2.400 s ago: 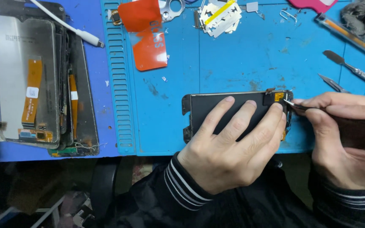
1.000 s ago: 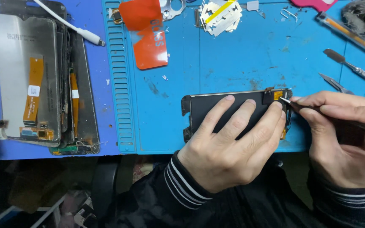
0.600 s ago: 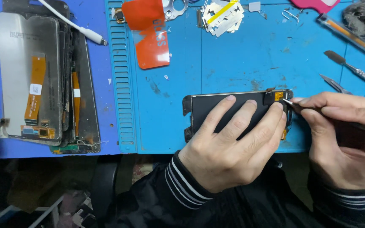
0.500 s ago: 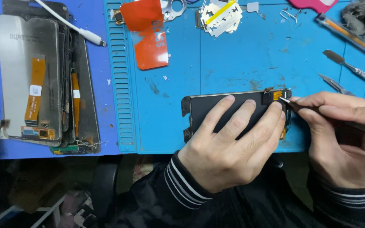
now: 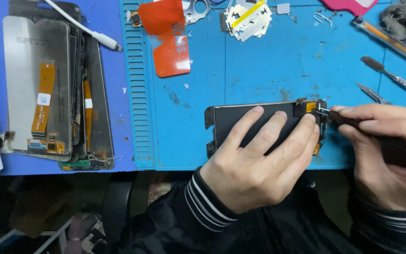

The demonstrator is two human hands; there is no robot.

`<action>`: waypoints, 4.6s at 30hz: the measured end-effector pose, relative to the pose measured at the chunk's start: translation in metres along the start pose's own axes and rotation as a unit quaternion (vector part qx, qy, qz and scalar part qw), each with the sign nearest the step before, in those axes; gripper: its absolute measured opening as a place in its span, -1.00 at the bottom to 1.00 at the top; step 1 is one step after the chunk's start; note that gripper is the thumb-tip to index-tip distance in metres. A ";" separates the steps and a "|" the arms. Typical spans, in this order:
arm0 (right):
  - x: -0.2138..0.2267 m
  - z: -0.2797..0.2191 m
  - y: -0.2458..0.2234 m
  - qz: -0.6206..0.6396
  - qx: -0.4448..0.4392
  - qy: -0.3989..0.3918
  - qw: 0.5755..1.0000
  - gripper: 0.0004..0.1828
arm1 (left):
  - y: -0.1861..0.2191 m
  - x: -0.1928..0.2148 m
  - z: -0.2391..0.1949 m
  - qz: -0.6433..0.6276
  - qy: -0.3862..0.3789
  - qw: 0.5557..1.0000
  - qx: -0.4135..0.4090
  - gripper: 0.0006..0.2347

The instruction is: Repairing and cleaning components on a smartphone screen assembly using a scalpel and tweezers.

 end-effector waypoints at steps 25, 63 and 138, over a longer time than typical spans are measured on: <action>-0.001 0.006 0.003 -0.048 -0.088 0.001 0.995 -0.77 | 0.000 0.001 -0.001 0.002 0.000 1.000 0.000 -0.85; 0.023 0.046 0.054 0.218 -0.061 -0.025 0.974 -0.86 | 0.024 -0.004 0.004 0.040 0.038 0.998 0.001 -0.96; 0.004 0.025 0.056 -0.038 -0.134 -0.115 0.984 -0.84 | -0.005 0.000 -0.004 0.000 0.029 0.999 0.014 -0.90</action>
Point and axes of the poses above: each hand's wrist, its own z-axis towards the middle knuckle, its own x-axis out of the back of the hand, y = z × x, the point moved 7 cm from there along z, towards the middle knuckle, and after that the axes turned 11 degrees about x, right-handed, at the moved point
